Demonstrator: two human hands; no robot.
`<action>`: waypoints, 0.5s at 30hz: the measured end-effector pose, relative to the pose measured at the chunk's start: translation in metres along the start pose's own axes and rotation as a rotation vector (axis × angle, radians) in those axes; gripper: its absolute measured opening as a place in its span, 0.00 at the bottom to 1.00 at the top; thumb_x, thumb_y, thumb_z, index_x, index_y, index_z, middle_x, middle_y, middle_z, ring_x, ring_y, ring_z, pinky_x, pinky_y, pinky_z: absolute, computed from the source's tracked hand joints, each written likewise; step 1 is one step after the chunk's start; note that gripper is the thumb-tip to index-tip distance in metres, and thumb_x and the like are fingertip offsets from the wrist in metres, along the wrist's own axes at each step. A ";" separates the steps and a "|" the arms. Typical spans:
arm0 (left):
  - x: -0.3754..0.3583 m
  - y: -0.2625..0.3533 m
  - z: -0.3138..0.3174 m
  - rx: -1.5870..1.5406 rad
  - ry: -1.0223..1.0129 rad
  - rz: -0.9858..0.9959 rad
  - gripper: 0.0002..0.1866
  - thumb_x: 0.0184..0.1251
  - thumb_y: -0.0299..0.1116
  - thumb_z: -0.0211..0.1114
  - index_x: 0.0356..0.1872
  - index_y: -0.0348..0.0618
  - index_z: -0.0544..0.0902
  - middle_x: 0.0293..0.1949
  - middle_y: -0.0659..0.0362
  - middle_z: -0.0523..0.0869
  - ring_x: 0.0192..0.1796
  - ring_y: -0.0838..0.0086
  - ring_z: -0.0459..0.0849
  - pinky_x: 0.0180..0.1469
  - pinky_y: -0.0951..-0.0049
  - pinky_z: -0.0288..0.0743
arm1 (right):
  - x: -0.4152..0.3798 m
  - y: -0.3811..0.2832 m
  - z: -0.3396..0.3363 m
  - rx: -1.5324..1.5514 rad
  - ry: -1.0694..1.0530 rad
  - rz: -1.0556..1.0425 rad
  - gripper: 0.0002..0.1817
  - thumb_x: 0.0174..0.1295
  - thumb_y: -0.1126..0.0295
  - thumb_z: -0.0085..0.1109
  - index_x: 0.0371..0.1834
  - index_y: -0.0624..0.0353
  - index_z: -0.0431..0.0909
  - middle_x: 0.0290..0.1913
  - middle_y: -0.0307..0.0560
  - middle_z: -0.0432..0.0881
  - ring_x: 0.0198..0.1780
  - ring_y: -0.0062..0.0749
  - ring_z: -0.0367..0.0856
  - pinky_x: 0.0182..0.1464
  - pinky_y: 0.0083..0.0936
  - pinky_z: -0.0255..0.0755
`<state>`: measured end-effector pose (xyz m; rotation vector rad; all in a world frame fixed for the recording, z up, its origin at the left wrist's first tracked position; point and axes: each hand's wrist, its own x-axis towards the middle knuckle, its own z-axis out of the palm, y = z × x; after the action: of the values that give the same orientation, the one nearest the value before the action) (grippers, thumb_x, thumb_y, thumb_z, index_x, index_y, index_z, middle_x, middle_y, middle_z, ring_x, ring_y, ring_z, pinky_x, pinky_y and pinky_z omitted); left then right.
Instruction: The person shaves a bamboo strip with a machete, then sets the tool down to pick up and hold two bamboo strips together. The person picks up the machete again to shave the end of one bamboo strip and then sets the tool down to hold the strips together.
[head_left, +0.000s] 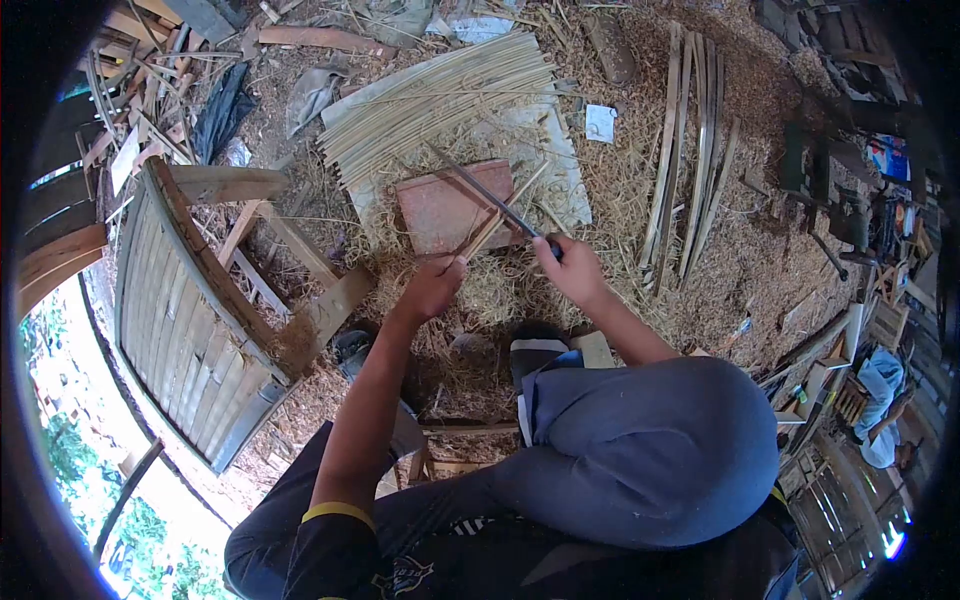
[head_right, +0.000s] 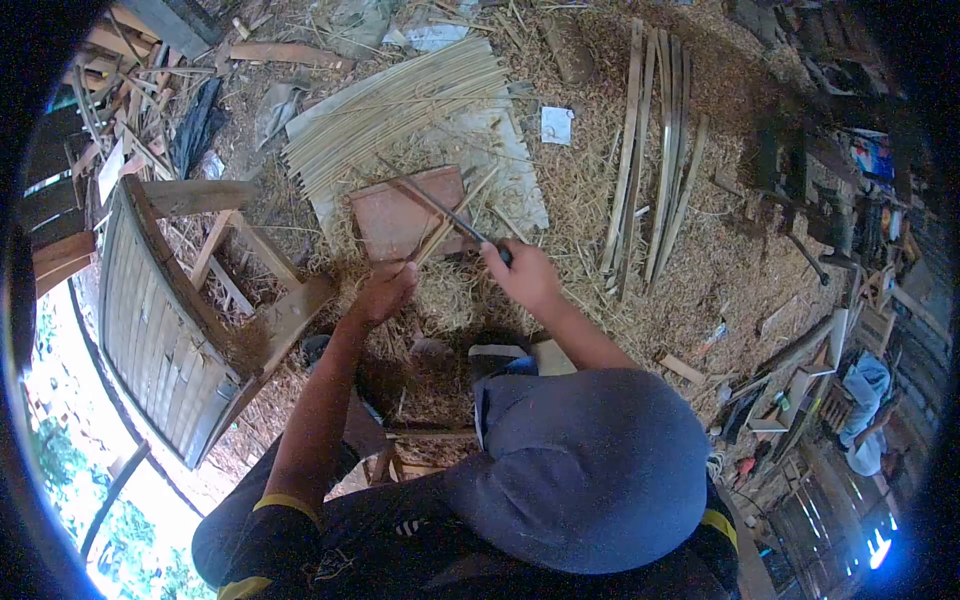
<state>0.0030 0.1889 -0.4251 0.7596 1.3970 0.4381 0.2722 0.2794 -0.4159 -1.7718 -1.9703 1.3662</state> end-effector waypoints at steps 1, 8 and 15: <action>0.003 -0.005 0.001 -0.080 -0.018 -0.013 0.22 0.83 0.51 0.52 0.29 0.48 0.71 0.24 0.71 0.66 0.26 0.82 0.62 0.29 0.73 0.60 | 0.003 0.000 0.002 -0.022 0.007 -0.005 0.28 0.71 0.44 0.58 0.29 0.62 0.81 0.19 0.58 0.77 0.23 0.54 0.79 0.29 0.43 0.73; 0.009 -0.015 -0.004 -0.257 -0.149 0.036 0.21 0.82 0.48 0.52 0.28 0.48 0.73 0.23 0.69 0.69 0.25 0.81 0.65 0.28 0.73 0.61 | -0.018 0.022 -0.013 0.072 -0.039 -0.027 0.24 0.71 0.47 0.59 0.36 0.61 0.85 0.19 0.55 0.77 0.21 0.50 0.79 0.29 0.41 0.72; 0.008 -0.013 -0.002 -0.146 -0.072 0.006 0.22 0.82 0.49 0.51 0.27 0.48 0.73 0.23 0.70 0.69 0.26 0.82 0.65 0.29 0.73 0.62 | -0.010 0.006 -0.011 0.045 -0.043 -0.001 0.26 0.73 0.47 0.57 0.37 0.65 0.85 0.19 0.58 0.77 0.21 0.50 0.78 0.28 0.40 0.71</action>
<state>0.0001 0.1863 -0.4397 0.6545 1.2810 0.5076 0.2863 0.2756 -0.4099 -1.7352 -1.9454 1.4489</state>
